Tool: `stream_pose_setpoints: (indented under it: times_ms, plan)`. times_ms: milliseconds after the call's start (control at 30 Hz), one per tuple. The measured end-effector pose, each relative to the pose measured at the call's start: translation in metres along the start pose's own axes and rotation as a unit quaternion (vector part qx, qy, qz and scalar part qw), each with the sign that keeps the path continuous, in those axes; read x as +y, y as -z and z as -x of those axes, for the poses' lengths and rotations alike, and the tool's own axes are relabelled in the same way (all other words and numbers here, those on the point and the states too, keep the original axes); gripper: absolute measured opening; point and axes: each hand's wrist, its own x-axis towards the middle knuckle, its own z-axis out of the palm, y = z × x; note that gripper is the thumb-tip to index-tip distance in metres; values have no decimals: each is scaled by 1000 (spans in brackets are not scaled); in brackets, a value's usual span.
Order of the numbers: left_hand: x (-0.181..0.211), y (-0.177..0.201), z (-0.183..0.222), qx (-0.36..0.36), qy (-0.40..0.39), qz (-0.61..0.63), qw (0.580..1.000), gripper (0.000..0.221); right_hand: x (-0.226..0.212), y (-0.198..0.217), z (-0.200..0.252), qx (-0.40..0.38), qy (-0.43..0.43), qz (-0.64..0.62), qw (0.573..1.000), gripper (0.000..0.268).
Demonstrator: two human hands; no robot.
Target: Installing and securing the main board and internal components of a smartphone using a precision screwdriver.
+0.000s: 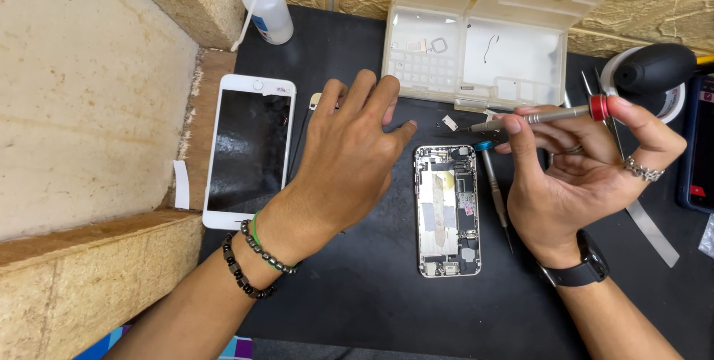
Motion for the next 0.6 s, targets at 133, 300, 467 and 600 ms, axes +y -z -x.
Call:
stream_pose_setpoints:
  times_ms: [133, 300, 467, 600]
  plan:
    - [0, 1, -1, -2, -1, -2, 1000, 27, -2, 1, -3, -9, 9, 11, 1000, 63]
    - [0, 1, -1, -2, 0, 6, 1000, 28, -5, -1, -4, -5, -5, -5, 1000, 63]
    - [0, 2, -1, 4, 1, 3, 1000, 30, 0, 1, -4, -6, 0, 12, 1000, 64]
    - [0, 2, -1, 3, 1, -12, 1000, 32, -4, -1, -4, -10, -5, 1, 1000, 63]
